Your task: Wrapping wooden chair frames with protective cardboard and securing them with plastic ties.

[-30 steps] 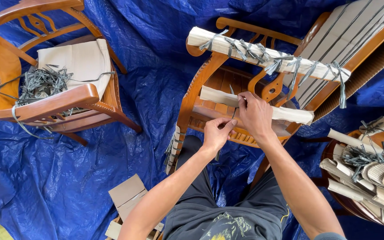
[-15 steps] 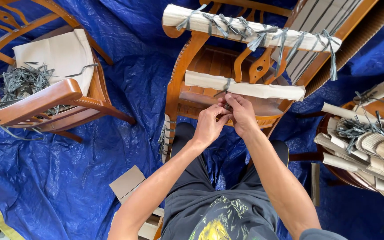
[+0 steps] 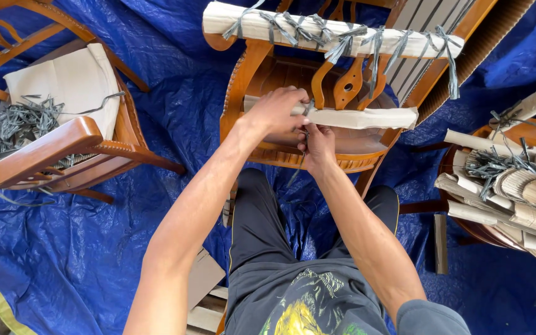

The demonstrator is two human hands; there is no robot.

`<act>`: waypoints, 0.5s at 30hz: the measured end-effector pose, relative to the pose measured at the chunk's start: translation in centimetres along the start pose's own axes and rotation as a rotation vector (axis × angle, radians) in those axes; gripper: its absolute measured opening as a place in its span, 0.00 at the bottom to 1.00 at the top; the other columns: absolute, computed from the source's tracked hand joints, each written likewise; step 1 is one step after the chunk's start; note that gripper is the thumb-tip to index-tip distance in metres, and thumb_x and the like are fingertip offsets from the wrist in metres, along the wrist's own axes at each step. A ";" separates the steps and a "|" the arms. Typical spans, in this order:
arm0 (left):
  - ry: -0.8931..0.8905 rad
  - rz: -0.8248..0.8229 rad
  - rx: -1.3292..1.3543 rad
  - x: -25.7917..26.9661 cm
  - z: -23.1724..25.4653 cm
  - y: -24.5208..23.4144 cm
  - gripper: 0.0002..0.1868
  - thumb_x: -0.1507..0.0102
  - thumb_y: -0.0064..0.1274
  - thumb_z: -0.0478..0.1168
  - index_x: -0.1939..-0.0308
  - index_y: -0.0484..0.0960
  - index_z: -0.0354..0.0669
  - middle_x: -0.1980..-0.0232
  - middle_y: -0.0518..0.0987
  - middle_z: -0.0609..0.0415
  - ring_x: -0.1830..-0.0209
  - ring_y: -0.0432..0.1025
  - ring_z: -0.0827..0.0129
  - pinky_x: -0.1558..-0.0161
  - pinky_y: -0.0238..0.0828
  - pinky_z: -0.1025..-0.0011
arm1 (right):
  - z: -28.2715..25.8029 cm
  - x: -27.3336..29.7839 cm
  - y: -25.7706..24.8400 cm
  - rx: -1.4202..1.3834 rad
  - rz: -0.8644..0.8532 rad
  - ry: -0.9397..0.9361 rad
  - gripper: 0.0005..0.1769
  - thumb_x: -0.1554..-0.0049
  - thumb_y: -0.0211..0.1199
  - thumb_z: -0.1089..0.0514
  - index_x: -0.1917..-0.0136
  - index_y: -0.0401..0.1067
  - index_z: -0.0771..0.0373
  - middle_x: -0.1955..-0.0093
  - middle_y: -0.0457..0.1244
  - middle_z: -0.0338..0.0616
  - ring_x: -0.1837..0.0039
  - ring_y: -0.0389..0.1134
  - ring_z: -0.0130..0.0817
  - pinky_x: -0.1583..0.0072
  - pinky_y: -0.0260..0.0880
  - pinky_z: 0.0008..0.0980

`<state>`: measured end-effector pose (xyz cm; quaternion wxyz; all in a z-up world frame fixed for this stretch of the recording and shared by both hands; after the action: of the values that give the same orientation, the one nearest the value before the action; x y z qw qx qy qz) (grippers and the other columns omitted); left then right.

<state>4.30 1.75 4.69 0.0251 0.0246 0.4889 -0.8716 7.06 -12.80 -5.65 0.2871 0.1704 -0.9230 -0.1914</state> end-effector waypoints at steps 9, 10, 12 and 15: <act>0.024 -0.018 -0.186 -0.4 -0.6 1.3 0.31 0.44 0.66 0.46 0.44 0.67 0.41 0.42 0.77 0.45 0.45 0.74 0.44 0.48 0.69 0.50 | 0.2 2.2 0.9 -0.005 0.009 -0.016 0.03 0.36 0.56 0.59 0.50 0.66 0.60 0.58 0.63 0.37 0.64 0.61 0.23 0.68 0.55 0.22; -0.043 -0.090 -0.208 -0.6 -0.4 1.3 0.34 0.42 0.65 0.47 0.40 0.64 0.40 0.45 0.78 0.43 0.45 0.75 0.45 0.47 0.71 0.51 | -0.4 2.8 1.3 -0.012 -0.013 -0.036 0.04 0.37 0.56 0.59 0.50 0.66 0.60 0.58 0.63 0.37 0.64 0.61 0.23 0.69 0.54 0.22; -0.107 -0.163 -0.227 -0.7 -0.6 1.8 0.37 0.41 0.63 0.48 0.35 0.62 0.40 0.48 0.79 0.41 0.46 0.76 0.47 0.45 0.72 0.53 | -1.5 4.0 1.9 -0.019 -0.031 -0.056 0.04 0.38 0.57 0.58 0.51 0.65 0.59 0.58 0.62 0.36 0.65 0.60 0.23 0.69 0.53 0.21; -0.076 -0.157 -0.285 -1.0 -0.5 1.9 0.43 0.44 0.67 0.50 0.32 0.61 0.43 0.50 0.78 0.38 0.47 0.74 0.44 0.46 0.69 0.51 | -2.8 4.7 2.7 -0.030 -0.051 -0.069 0.09 0.39 0.59 0.52 0.54 0.66 0.59 0.59 0.61 0.34 0.66 0.58 0.21 0.70 0.51 0.21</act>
<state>5.42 1.25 2.91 -0.0216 -0.0505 0.6066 -0.7931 4.51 -13.20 -0.10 0.2527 0.1831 -0.9247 -0.2183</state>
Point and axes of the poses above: each hand's wrist, its own x-axis away from the middle knuckle, its own y-axis out of the palm, z = x × y, the point moved 3 cm from there along -x, towards the middle knuckle
